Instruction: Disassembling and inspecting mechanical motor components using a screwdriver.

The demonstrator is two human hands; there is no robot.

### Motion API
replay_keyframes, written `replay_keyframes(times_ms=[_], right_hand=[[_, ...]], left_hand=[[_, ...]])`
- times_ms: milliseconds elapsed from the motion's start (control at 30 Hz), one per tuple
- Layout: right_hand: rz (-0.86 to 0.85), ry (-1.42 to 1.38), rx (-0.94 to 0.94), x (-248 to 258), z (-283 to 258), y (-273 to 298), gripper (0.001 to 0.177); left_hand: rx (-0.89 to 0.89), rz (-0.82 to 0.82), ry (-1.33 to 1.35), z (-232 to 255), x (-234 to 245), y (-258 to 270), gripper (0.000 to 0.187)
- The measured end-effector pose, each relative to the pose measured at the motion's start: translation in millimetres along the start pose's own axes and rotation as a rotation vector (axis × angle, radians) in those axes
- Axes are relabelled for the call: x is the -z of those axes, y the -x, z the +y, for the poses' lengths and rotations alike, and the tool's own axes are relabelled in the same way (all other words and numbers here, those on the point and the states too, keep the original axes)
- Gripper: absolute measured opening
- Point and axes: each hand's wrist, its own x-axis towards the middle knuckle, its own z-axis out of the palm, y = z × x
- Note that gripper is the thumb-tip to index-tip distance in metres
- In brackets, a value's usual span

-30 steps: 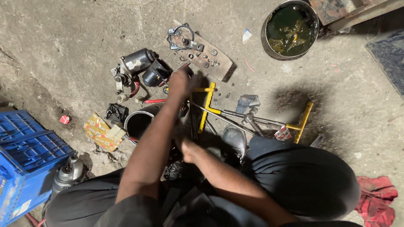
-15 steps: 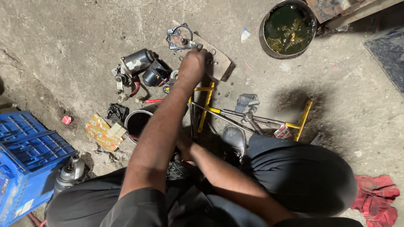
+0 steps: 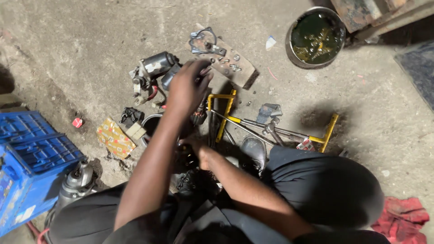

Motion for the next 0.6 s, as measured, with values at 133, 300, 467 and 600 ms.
replay_keyframes(times_ms=[133, 300, 467, 600], right_hand=[[-0.157, -0.102, 0.004, 6, 7, -6, 0.045], [0.102, 0.172, 0.015, -24, -4, 27, 0.044], [0.146, 0.226, 0.074, -11, 5, 8, 0.046], [-0.022, 0.171, 0.139, -6, 11, 5, 0.047]], left_hand=[[0.118, -0.012, -0.017, 24, 101, 94, 0.034], [0.351, 0.11, 0.015, 1, 122, 200, 0.038], [0.393, 0.424, -0.153, -6, 73, 254, 0.055], [0.345, 0.585, -0.02, -12, 51, 269, 0.093]])
